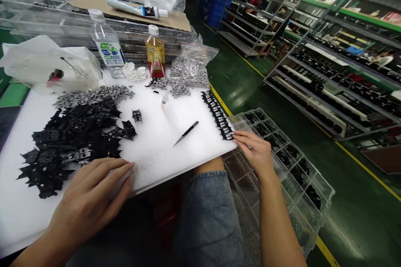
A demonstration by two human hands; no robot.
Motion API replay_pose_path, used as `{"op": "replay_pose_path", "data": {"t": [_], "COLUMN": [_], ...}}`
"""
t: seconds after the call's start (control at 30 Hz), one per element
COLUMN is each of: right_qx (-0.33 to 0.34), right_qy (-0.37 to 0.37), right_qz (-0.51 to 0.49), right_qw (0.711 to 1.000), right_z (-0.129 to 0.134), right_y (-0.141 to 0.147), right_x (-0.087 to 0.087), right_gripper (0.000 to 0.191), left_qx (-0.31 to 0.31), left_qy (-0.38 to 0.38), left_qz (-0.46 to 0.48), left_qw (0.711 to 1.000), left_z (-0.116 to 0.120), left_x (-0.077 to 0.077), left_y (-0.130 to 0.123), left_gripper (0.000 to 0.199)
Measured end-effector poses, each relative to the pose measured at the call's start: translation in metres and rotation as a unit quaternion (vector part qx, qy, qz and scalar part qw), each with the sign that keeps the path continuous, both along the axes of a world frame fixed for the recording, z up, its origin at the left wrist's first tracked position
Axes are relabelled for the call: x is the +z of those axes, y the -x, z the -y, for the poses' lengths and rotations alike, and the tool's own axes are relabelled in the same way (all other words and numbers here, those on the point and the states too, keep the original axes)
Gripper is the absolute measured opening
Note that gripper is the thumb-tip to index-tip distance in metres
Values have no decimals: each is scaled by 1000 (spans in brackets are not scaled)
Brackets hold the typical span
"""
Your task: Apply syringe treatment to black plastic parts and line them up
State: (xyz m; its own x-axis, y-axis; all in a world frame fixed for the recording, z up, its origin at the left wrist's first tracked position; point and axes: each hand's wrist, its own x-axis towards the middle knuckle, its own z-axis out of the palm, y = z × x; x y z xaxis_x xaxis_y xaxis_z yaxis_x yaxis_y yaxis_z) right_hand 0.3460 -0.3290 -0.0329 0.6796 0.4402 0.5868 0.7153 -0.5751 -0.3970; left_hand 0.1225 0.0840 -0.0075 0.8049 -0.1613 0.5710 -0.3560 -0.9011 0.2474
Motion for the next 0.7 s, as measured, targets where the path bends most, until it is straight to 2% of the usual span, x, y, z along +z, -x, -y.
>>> {"op": "replay_pose_path", "data": {"t": [0.23, 0.3, 0.37, 0.47, 0.5, 0.57, 0.6, 0.7], "right_qx": [-40, -43, -65, -87, -44, 83, 116, 125], "right_qy": [-6, -12, -36, -131, -130, 7, 64, 205], "right_qz": [-2, -2, 47, 134, 117, 35, 27, 17], "right_qw": [999, 999, 996, 978, 984, 996, 991, 971], "right_z": [4, 0, -15, -70, -95, -150, -178, -249], "right_y": [4, 9, 18, 39, 46, 57, 60, 50], "right_x": [-3, 4, 19, 47, 56, 68, 71, 67], "right_gripper": [18, 23, 28, 37, 36, 34, 31, 31], "left_qx": [3, 5, 8, 12, 13, 13, 15, 22], "left_qy": [6, 13, 16, 10, 8, 6, 7, 9], "left_qz": [-1, -4, -6, -10, -10, -15, -19, -29], "left_qw": [1000, 1000, 1000, 1000, 1000, 1000, 1000, 999], "left_z": [2, 4, 5, 6, 6, 7, 7, 7], "left_x": [1, 1, 0, -1, -1, -1, -1, 0], "left_y": [1, 2, 4, 5, 6, 7, 7, 8], "left_gripper": [29, 28, 25, 21, 21, 22, 21, 18]}}
